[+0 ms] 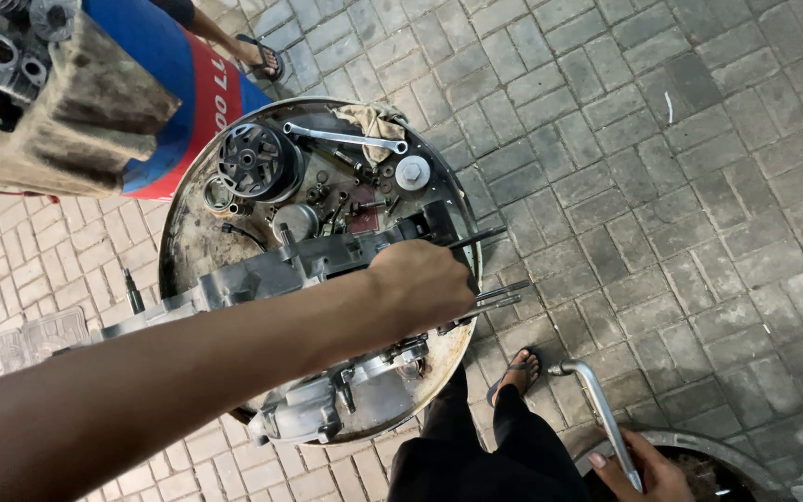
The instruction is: Disassembling an engine casing using various wrenches and manual force to separate the components.
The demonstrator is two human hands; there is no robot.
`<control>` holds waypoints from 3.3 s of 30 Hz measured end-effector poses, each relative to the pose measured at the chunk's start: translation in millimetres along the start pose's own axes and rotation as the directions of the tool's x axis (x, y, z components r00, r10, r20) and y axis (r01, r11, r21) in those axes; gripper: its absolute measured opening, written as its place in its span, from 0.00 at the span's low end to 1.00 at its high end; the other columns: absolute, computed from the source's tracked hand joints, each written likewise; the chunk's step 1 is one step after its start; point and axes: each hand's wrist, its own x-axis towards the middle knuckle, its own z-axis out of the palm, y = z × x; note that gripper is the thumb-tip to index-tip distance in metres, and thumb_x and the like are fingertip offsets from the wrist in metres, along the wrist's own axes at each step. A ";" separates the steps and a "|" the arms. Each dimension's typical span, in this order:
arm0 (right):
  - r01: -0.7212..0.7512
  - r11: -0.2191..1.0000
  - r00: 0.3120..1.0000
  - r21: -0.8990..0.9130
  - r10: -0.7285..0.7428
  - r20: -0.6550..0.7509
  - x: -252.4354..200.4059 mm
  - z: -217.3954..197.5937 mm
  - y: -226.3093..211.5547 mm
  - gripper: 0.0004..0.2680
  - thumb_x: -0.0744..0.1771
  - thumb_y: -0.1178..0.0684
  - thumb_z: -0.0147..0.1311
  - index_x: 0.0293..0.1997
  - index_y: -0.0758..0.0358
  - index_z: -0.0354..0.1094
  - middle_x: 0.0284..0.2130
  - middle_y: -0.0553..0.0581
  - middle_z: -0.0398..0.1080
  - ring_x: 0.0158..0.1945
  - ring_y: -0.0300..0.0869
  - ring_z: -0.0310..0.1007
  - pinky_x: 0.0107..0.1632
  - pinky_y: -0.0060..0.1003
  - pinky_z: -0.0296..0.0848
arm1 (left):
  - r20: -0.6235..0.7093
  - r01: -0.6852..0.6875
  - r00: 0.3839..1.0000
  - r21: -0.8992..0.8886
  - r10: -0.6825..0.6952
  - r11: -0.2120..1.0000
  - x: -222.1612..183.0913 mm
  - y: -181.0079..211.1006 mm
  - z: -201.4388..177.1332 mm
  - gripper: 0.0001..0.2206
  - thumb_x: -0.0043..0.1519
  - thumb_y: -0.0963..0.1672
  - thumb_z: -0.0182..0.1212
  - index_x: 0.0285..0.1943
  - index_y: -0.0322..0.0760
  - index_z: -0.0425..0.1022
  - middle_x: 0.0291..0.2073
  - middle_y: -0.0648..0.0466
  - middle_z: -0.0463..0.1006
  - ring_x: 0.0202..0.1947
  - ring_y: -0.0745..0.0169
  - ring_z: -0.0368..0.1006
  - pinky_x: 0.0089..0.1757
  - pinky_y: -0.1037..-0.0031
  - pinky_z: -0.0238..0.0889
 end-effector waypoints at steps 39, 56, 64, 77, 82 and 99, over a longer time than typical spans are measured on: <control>0.851 0.081 0.499 -0.519 -0.430 0.752 60.6 57.8 -137.1 0.12 0.66 0.32 0.54 0.46 0.40 0.76 0.34 0.42 0.80 0.35 0.42 0.79 0.39 0.43 0.74 | 0.131 0.163 0.982 -0.187 -0.140 0.969 -24.7 10.0 -3.5 0.13 0.65 0.43 0.64 0.58 0.43 0.77 0.53 0.54 0.81 0.50 0.49 0.79 0.42 0.62 0.79; 0.952 -0.057 0.223 -0.302 -0.547 0.807 103.0 52.8 -141.9 0.12 0.64 0.33 0.59 0.41 0.43 0.76 0.36 0.40 0.78 0.38 0.45 0.80 0.37 0.47 0.74 | 0.274 0.413 0.908 -0.476 -0.316 0.776 -16.0 6.0 2.0 0.12 0.69 0.40 0.55 0.60 0.41 0.77 0.56 0.49 0.77 0.52 0.46 0.77 0.44 0.57 0.77; 0.931 0.029 0.317 -0.365 -0.560 0.765 105.6 58.9 -130.3 0.12 0.62 0.32 0.61 0.41 0.41 0.78 0.34 0.37 0.79 0.36 0.43 0.81 0.36 0.44 0.75 | 0.458 0.529 0.832 -0.486 -0.312 0.696 -4.4 3.4 -0.6 0.16 0.65 0.43 0.60 0.63 0.47 0.77 0.60 0.53 0.76 0.58 0.51 0.74 0.50 0.58 0.73; 0.917 -0.151 0.232 -0.369 -0.553 0.800 130.9 64.4 -108.5 0.14 0.65 0.28 0.52 0.42 0.40 0.74 0.37 0.43 0.74 0.39 0.47 0.78 0.33 0.51 0.76 | 0.562 0.612 0.762 -0.458 -0.323 0.645 -7.0 8.1 -15.4 0.21 0.63 0.41 0.63 0.67 0.45 0.72 0.62 0.52 0.75 0.60 0.50 0.73 0.50 0.59 0.74; 0.924 -0.088 0.291 -0.373 -0.474 0.831 130.4 62.5 -115.5 0.17 0.66 0.26 0.47 0.47 0.39 0.75 0.43 0.44 0.76 0.45 0.47 0.78 0.38 0.50 0.75 | 0.534 0.579 0.774 -0.377 -0.341 0.723 -21.9 16.9 -22.3 0.15 0.67 0.43 0.59 0.62 0.43 0.77 0.59 0.50 0.78 0.57 0.51 0.75 0.48 0.61 0.76; 0.910 0.021 0.378 -0.415 -0.457 0.805 112.8 56.0 -132.9 0.15 0.63 0.28 0.56 0.44 0.37 0.78 0.38 0.37 0.77 0.41 0.44 0.79 0.41 0.48 0.76 | 0.180 0.483 0.867 -0.530 -0.464 0.697 -62.2 9.9 18.0 0.06 0.58 0.34 0.61 0.39 0.32 0.79 0.36 0.48 0.82 0.35 0.50 0.81 0.38 0.58 0.79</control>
